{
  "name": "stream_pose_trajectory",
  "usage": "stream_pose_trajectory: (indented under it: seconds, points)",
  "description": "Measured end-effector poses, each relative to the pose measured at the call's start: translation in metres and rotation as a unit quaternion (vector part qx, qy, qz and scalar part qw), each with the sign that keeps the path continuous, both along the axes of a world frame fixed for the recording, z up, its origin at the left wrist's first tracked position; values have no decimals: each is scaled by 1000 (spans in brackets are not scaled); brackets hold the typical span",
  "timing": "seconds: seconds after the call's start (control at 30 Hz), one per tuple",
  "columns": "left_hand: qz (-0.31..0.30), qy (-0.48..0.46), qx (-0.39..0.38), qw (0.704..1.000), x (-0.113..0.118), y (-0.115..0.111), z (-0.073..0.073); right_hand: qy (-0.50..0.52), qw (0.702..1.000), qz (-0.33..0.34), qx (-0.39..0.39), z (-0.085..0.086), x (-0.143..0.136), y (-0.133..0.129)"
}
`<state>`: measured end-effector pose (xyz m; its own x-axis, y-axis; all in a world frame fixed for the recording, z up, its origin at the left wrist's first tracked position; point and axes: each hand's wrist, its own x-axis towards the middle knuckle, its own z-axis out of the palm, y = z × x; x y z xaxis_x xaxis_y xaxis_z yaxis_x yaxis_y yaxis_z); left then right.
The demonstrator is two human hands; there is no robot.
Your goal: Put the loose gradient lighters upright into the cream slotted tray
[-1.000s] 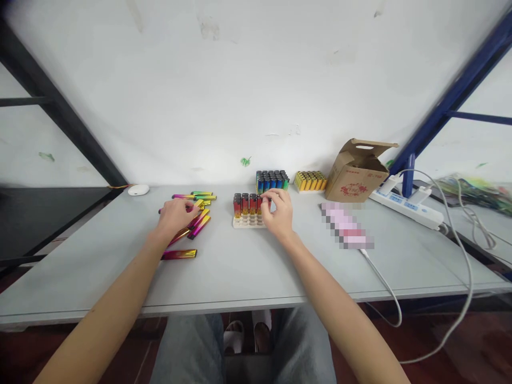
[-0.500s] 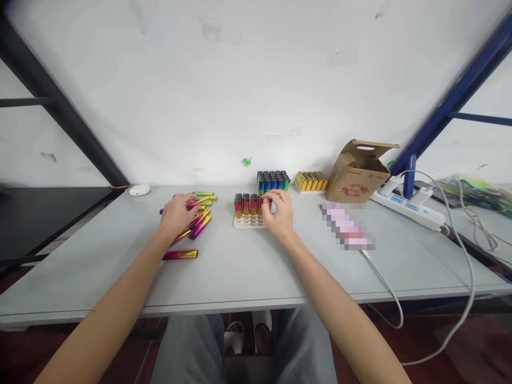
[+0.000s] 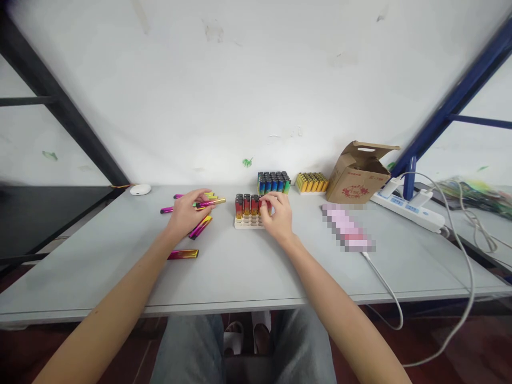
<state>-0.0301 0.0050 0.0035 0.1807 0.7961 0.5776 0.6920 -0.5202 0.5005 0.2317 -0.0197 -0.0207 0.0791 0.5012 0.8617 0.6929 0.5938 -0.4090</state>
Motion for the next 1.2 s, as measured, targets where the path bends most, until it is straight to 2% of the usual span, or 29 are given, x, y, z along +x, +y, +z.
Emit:
stream_pose_trajectory:
  seconds: [0.27, 0.5, 0.63, 0.8, 0.97, 1.2]
  points:
    - [-21, -131, -4, 991, 4, -7, 5, -33, 999, 11, -1, -3, -3, -2]
    - [-126, -224, -46, 965, 17, -13, 4, -93, 992, 80, -2, 2, -10, -13]
    - [-153, -255, -59, 953, 22, -18, 5, -120, 986, 109, -23, 4, -16, -19]
    - [-160, -253, -48, 953, 32, -28, 6, -140, 978, 151, -9, 4, -24, -22]
    - [-186, -203, -29, 961, 45, -38, 0, -151, 970, 184, -39, 0, -28, -22]
    - [-229, -145, -4, 963, 49, -38, -4, -135, 971, 193, -31, -1, -24, -18]
